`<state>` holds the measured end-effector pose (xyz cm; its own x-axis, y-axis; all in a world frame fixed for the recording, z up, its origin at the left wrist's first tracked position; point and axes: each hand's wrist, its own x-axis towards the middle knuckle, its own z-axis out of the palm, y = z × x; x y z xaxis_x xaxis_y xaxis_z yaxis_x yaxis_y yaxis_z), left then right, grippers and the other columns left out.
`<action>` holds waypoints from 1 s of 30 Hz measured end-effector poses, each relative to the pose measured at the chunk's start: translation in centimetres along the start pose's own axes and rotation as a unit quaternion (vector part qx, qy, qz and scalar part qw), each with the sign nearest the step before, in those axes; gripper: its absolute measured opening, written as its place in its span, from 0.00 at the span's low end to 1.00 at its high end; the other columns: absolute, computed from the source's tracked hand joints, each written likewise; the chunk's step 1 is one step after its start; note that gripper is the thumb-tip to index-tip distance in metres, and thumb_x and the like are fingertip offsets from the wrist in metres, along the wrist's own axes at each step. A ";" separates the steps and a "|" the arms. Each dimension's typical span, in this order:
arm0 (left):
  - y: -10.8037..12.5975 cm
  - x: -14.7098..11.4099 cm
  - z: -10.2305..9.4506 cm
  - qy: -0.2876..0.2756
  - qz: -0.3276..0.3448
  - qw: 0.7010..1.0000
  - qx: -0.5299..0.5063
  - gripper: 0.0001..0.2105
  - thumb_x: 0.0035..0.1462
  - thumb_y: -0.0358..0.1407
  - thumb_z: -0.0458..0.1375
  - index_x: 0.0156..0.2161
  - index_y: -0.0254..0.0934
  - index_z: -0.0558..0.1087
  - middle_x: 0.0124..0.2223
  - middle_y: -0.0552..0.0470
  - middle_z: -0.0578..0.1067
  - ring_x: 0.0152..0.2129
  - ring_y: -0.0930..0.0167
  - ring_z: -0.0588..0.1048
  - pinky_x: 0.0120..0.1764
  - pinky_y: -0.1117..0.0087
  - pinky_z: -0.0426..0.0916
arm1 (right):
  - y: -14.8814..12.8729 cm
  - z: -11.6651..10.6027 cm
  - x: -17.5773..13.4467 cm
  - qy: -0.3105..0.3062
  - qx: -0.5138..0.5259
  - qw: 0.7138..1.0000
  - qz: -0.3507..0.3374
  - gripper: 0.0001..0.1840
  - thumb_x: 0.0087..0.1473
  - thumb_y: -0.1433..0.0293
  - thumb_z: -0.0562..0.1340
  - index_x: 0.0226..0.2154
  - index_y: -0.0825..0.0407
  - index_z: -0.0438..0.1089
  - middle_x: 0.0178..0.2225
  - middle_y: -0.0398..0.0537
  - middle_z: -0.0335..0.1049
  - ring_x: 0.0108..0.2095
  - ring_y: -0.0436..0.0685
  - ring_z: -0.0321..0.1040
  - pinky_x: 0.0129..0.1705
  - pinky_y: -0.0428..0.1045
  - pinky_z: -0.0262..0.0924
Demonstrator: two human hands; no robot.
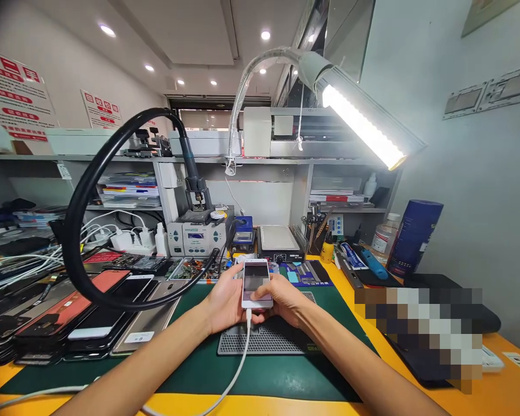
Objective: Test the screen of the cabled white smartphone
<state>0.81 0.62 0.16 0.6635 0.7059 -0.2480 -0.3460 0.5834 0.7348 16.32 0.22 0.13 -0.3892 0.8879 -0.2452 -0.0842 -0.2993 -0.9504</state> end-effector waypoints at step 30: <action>0.1 0.0 -0.3 0.073 0.006 0.996 0.045 0.32 0.65 0.57 0.37 0.34 0.33 0.73 0.23 0.49 0.70 0.11 0.72 0.67 0.15 0.71 0.66 | -0.8 -0.5 -0.5 -0.067 0.078 0.994 0.029 0.13 0.45 0.73 0.58 0.37 0.57 0.69 0.28 0.52 0.73 0.27 0.57 0.71 0.31 0.50 0.67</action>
<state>0.63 0.81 0.05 0.5532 0.7675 -0.3238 -0.2874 0.5407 0.7906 17.03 0.16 0.95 -0.5159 0.8157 -0.2618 -0.1956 -0.4097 -0.8910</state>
